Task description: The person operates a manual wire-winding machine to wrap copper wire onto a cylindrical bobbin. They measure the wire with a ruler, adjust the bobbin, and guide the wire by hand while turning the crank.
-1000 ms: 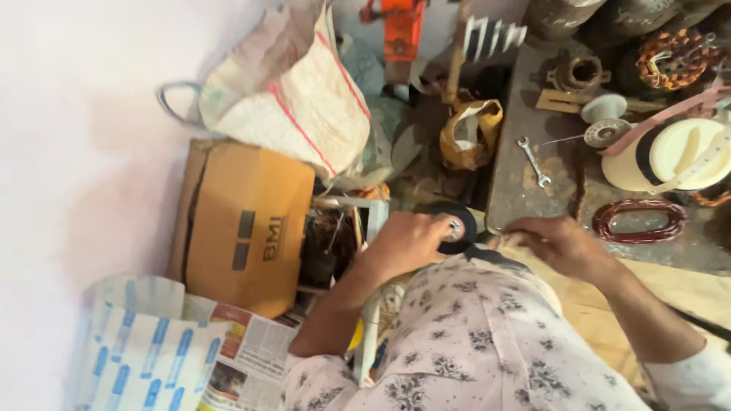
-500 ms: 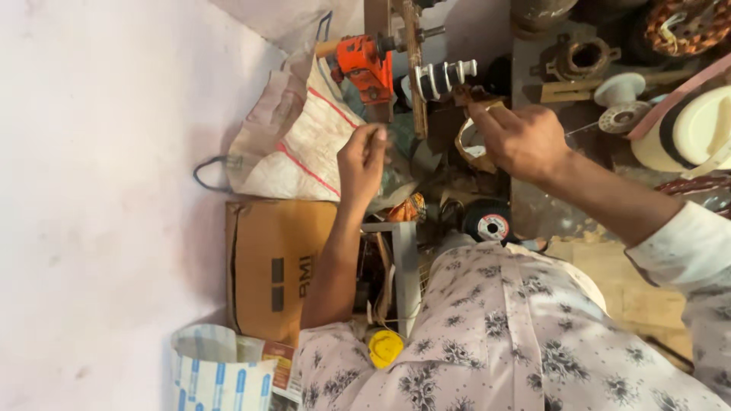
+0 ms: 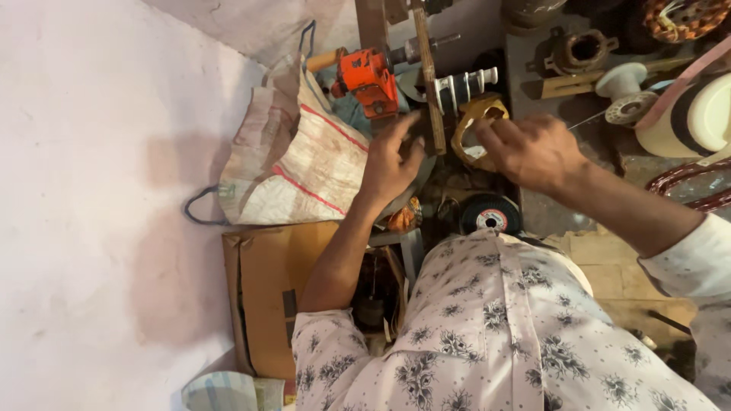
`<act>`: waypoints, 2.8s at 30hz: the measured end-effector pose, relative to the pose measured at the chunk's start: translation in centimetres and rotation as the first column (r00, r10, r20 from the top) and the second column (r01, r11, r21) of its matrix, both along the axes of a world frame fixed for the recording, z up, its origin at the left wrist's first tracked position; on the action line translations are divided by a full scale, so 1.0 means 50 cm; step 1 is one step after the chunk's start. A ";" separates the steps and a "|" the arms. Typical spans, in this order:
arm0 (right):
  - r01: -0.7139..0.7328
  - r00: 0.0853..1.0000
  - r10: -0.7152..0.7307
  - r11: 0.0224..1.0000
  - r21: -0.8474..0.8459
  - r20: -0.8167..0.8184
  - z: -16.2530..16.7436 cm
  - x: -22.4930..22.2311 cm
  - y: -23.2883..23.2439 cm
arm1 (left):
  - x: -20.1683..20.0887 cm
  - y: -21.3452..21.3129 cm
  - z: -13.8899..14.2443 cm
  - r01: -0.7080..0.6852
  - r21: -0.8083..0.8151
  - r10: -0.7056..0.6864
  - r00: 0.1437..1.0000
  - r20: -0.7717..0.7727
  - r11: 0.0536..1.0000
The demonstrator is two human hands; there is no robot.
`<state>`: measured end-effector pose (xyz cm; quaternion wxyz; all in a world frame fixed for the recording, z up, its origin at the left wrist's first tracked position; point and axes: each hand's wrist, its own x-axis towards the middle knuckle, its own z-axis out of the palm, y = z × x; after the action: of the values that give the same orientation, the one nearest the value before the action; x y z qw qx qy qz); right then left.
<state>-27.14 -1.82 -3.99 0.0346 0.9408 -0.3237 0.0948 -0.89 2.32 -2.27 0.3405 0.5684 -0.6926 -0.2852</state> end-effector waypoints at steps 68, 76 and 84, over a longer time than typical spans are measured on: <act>-0.396 0.112 -0.827 0.472 0.788 0.551 -0.121 0.049 0.104 | -0.022 -0.372 0.162 -0.225 -0.121 0.185 0.942 -0.279 0.967; -0.546 0.136 -0.920 0.240 0.802 0.368 -0.136 0.097 0.099 | 0.258 -0.347 0.031 -0.114 -0.349 0.100 0.993 -0.058 0.930; -0.432 0.156 -0.970 0.102 0.896 0.185 -0.150 0.118 0.126 | 0.311 -0.255 -0.081 0.068 -0.203 -0.053 0.996 0.076 0.977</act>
<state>-21.24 4.48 -11.47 -0.7122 0.3065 -0.5009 0.3847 14.65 -10.42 -6.34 0.3640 0.5186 -0.7467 -0.2025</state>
